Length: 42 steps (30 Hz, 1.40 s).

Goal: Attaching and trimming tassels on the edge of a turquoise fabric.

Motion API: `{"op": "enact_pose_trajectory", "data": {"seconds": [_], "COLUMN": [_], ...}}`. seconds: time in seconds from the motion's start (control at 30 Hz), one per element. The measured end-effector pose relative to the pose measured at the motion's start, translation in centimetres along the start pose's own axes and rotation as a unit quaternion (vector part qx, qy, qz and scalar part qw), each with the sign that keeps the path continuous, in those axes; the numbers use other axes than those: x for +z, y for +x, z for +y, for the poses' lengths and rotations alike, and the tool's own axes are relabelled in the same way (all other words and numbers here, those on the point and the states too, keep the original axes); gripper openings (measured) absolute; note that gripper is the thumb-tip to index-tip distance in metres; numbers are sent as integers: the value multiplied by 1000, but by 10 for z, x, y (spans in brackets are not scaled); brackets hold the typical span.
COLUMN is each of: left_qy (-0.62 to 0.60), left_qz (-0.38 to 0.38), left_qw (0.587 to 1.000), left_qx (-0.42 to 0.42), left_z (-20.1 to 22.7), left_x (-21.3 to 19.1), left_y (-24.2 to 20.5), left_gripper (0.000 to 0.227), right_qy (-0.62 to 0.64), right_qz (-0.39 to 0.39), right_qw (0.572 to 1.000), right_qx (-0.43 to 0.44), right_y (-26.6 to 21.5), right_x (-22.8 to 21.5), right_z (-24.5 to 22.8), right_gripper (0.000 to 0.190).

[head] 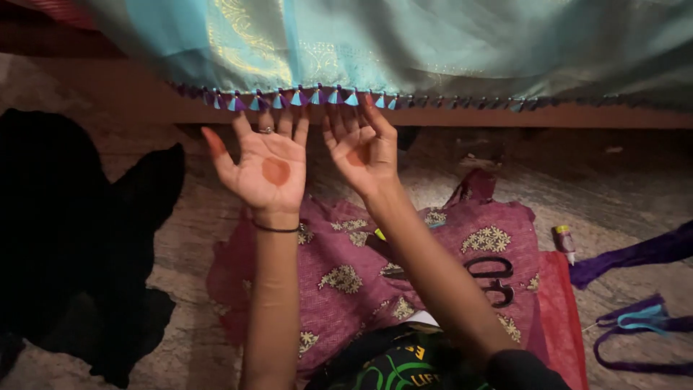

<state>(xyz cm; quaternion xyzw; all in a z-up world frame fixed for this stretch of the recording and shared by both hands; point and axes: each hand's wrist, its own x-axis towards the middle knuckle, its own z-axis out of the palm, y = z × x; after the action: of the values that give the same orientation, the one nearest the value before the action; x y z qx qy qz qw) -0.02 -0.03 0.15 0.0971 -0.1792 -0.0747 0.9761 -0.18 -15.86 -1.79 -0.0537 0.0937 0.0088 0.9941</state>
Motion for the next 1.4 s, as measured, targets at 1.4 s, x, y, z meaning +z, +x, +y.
{"op": "enact_pose_trajectory", "data": {"seconds": [1.4], "left_qy": [35], "left_qz": [43], "left_qw": [997], "left_qx": [-58], "left_z": [-25], "left_x": [0], "left_y": [19], "left_gripper": [52], "right_qy": [-6], "right_qz": [1], "right_qw": [997], "right_qx": [-81], "right_y": [-15], "right_x": [-4], "right_z": [-74], "right_gripper": [20]}}
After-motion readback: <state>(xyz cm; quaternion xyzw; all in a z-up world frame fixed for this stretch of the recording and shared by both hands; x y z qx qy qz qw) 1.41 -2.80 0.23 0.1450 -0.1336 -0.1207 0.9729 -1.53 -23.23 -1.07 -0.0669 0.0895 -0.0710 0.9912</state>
